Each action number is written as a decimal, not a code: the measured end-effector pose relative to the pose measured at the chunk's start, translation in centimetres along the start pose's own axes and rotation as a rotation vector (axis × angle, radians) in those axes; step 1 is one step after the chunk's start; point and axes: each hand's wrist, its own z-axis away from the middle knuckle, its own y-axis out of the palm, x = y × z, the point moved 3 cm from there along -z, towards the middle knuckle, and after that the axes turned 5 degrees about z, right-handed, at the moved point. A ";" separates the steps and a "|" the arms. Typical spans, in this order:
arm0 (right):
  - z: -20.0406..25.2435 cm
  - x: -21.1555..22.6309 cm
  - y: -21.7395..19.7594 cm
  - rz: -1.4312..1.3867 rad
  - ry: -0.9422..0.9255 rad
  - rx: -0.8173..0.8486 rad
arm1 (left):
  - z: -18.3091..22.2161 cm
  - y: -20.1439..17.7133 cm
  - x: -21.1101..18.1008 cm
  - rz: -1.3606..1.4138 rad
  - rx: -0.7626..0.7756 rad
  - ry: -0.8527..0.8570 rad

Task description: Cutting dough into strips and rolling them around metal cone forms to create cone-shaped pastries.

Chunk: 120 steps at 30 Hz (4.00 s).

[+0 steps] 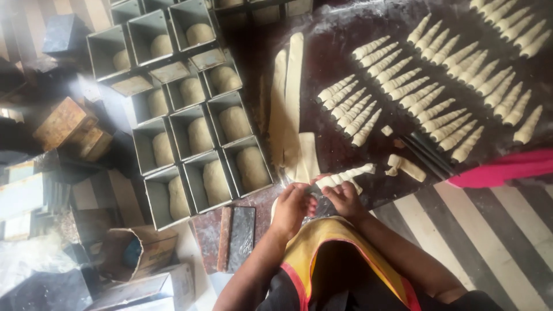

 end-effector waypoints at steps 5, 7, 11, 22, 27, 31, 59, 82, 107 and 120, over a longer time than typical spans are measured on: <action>0.1 -2.1 -0.9 -0.002 0.002 -0.015 | -0.3 -0.2 0.5 -0.036 0.055 0.062; 0.1 -2.6 -1.1 -0.006 0.007 -0.023 | -0.4 0.0 0.3 -0.037 0.061 0.052; 0.0 -2.5 -0.8 -0.018 -0.004 -0.001 | -0.5 0.1 0.5 0.014 0.045 0.053; -0.6 -3.7 -1.4 -0.064 0.054 0.028 | -0.9 -0.4 0.9 0.002 0.055 0.064; -0.6 -3.1 -1.3 0.085 -0.056 0.034 | -0.5 1.2 -0.1 -0.109 0.098 0.157; -1.0 -1.7 -0.8 0.011 -0.080 0.040 | -1.3 -0.6 1.3 -0.027 0.049 0.050; -0.7 0.5 -0.1 -0.005 -0.059 0.091 | -1.3 -0.6 1.6 -0.156 0.076 0.147; -1.1 -2.3 -1.2 0.013 0.127 0.027 | 1.1 3.7 -3.3 -1.009 0.121 0.628; -2.6 -5.9 -1.4 0.349 -0.011 0.258 | -4.0 1.6 -2.4 -1.726 -0.023 1.078; -0.8 -16.0 -10.3 -0.462 0.427 -0.108 | -8.9 9.3 6.7 -1.553 0.003 0.810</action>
